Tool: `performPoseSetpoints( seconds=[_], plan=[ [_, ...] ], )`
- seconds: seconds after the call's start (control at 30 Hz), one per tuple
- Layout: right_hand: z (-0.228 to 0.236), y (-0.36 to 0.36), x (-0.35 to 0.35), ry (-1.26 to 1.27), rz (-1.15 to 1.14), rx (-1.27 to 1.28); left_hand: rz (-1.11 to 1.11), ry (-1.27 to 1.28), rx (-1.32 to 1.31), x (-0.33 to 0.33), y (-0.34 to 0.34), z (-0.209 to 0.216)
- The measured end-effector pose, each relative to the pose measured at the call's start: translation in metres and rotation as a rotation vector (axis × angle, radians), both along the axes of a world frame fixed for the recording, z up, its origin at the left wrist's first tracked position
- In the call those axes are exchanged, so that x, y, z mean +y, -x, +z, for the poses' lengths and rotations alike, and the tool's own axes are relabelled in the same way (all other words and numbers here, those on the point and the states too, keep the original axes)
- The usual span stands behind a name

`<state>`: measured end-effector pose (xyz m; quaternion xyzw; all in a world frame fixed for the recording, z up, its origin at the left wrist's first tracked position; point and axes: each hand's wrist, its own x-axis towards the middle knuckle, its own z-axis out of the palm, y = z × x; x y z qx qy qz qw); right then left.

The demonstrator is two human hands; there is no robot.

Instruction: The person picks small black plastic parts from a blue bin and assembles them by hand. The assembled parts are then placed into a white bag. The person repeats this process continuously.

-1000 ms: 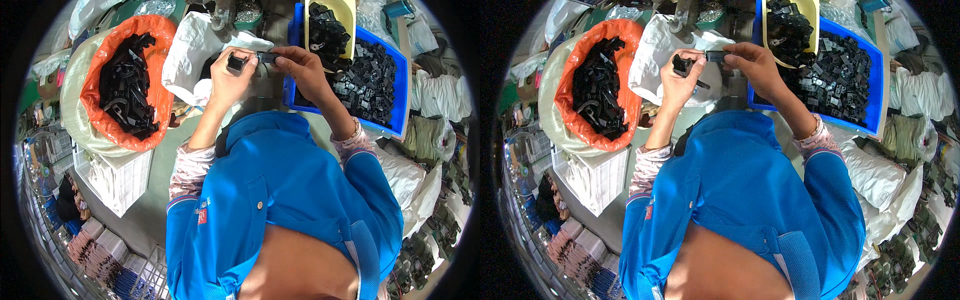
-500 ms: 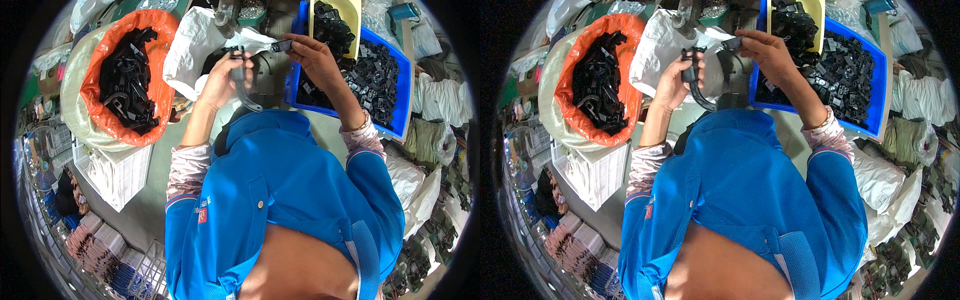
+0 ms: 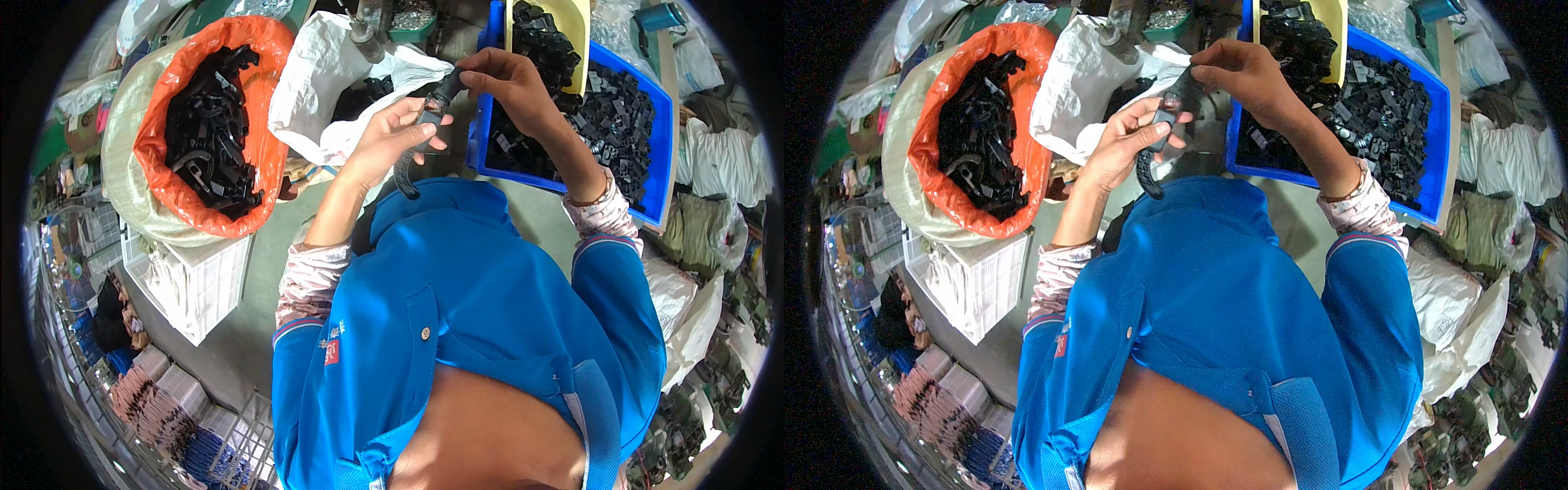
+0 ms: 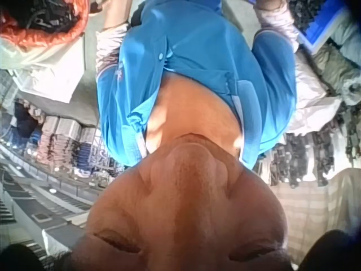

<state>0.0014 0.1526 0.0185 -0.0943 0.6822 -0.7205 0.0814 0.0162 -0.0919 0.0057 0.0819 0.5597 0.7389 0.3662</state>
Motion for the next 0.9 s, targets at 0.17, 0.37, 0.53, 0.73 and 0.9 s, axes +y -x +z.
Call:
performPoseSetpoints(
  seconds=[0.17, 0.37, 0.53, 0.73, 0.9],
  plan=[
    [0.006, -0.002, 0.0, -0.138, 0.032, -0.013, 0.0, 0.006, -0.018, 0.006, -0.004, -0.002],
    [-0.006, -0.007, 0.0, -0.096, 0.024, -0.058, 0.014, -0.027, -0.016, 0.014, -0.003, -0.004],
    [-0.009, -0.013, -0.002, -0.098, -0.002, -0.119, -0.013, 0.007, -0.001, 0.013, -0.002, -0.006],
    [-0.008, -0.021, -0.005, -0.042, -0.024, -0.125, 0.057, 0.05, 0.041, 0.024, -0.003, -0.005],
    [-0.007, -0.033, -0.011, -0.059, -0.097, -0.071, 0.122, 0.191, 0.229, 0.03, -0.005, -0.015]
  ],
)
